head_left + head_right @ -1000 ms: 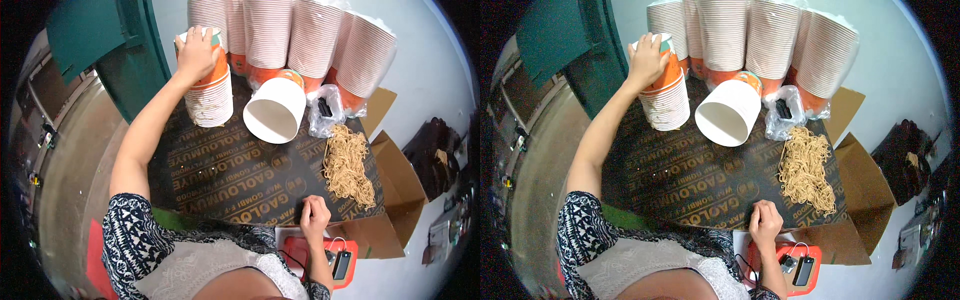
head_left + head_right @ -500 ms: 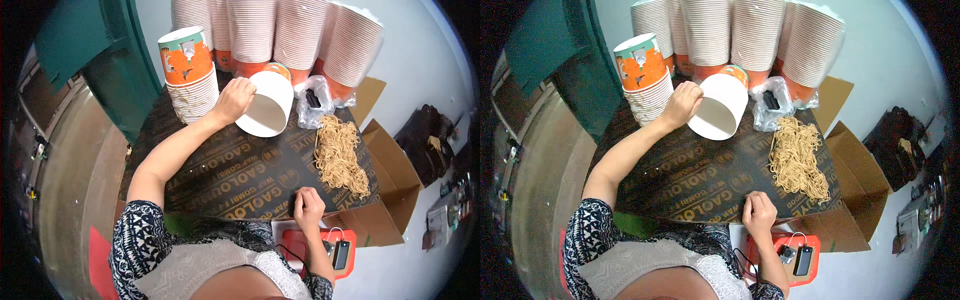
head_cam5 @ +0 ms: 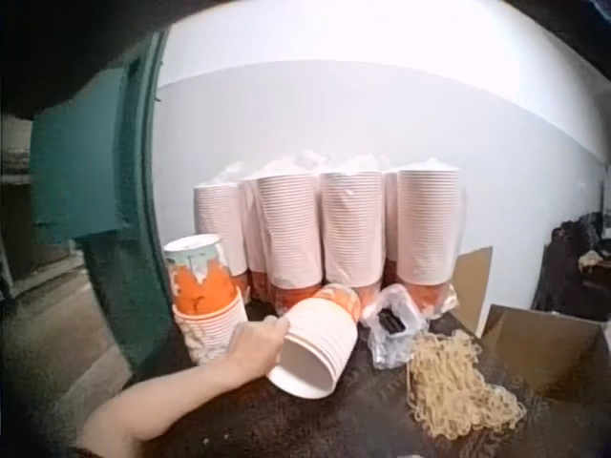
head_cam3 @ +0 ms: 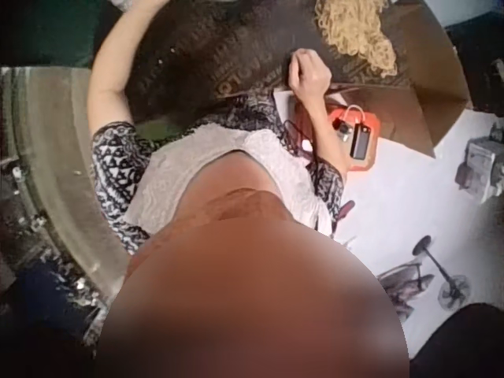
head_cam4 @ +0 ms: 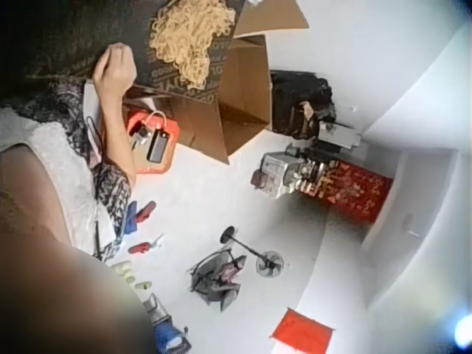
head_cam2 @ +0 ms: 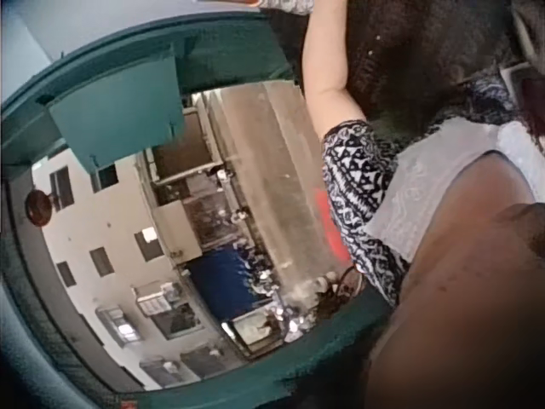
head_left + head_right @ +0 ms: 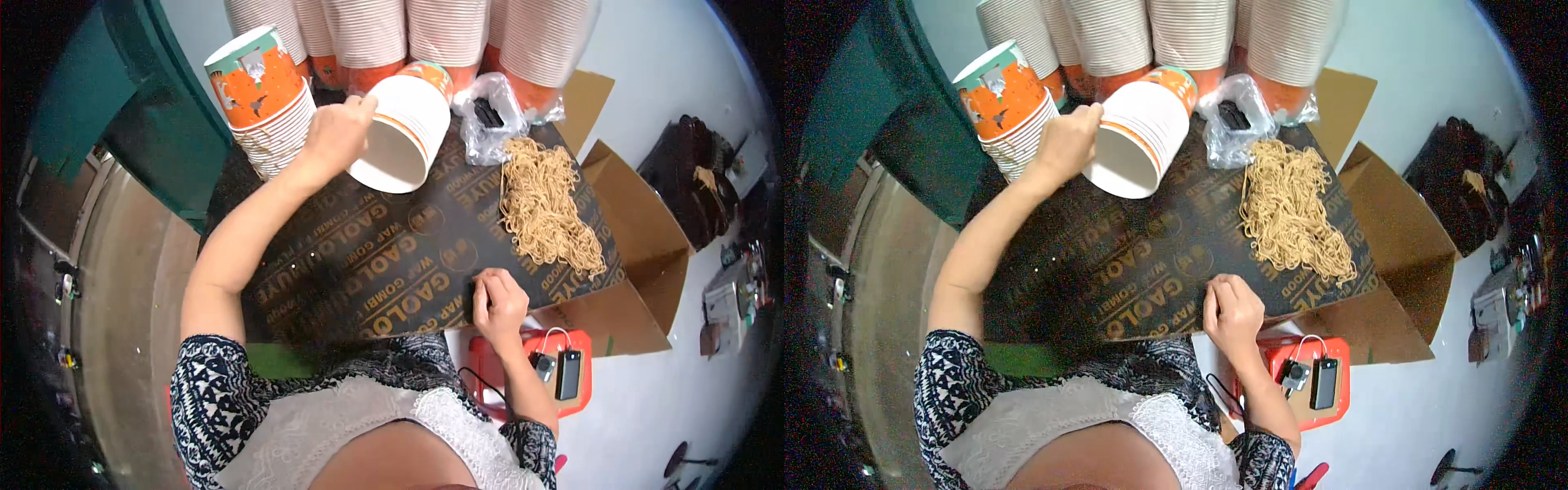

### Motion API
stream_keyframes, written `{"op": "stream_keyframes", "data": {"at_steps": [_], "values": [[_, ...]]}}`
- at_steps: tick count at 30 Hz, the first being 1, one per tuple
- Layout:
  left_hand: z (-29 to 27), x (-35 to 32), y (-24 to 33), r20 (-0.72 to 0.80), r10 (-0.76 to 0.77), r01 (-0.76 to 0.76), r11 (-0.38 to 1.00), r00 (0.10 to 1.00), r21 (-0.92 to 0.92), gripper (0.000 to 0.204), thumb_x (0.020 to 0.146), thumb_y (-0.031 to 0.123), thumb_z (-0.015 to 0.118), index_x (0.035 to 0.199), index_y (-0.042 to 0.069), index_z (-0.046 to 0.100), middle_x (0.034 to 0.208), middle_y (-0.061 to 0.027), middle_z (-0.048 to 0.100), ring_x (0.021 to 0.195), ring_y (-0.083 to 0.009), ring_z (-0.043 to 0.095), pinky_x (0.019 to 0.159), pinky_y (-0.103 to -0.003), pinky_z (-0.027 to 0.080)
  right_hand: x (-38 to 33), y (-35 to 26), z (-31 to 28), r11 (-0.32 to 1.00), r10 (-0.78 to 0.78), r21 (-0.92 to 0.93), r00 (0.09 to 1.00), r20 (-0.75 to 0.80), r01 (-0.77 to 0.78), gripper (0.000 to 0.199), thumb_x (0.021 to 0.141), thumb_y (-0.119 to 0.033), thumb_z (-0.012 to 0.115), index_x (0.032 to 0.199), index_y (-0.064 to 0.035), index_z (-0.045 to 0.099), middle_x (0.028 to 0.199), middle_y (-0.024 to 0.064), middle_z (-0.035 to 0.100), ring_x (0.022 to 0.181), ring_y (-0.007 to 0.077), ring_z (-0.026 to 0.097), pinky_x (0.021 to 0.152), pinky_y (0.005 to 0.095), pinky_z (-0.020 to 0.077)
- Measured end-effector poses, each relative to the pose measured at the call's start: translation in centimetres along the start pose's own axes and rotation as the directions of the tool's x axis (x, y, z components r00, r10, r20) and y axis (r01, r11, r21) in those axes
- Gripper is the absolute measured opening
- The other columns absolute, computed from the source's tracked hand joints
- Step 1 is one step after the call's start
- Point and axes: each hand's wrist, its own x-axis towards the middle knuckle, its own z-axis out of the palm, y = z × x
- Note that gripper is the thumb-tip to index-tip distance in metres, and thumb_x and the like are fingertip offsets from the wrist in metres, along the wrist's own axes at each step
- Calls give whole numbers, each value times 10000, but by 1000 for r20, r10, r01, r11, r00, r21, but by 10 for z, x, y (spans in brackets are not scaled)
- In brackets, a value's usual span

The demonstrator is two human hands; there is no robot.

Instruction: Attaching strings to paper cups at a manufacturing workbench.

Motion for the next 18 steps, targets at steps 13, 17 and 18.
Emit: {"op": "stream_keyframes", "data": {"at_steps": [13, 17, 18], "values": [[-15, -21, 16, -6, 227, -210, 889, 974, -408, 547, 831, 32, 600, 1359, 163, 543, 1253, -61, 652, 871, -270, 709, 699, -338, 589, -2, -1, -3, 999, 6, 34, 1000, 10, -6, 44, 776, -2, 661, 809, -16, 635, 826, 124, 649, 694, 288, 647, 620, 360, 520], [-41, -24, 23, -78, 30, -69, 825, 996, -561, 349, 870, 38, 549, 1197, 108, 646, 1040, -142, 705, 778, -312, 699, 675, -383, 564, -5, 1, -8, 995, 40, 94, 999, 28, -43, 38, 802, 15, 643, 838, 2, 640, 832, 127, 646, 711, 275, 646, 646, 342, 518], [-58, -28, 25, 52, -77, 93, 800, 996, -593, 326, 871, 39, 541, 1176, 82, 649, 1012, -163, 703, 784, -323, 697, 688, -384, 556, -4, -1, -11, 969, 114, 216, 993, 27, -117, 41, 819, 23, 631, 857, 11, 641, 842, 131, 643, 728, 269, 642, 661, 332, 513]]}}
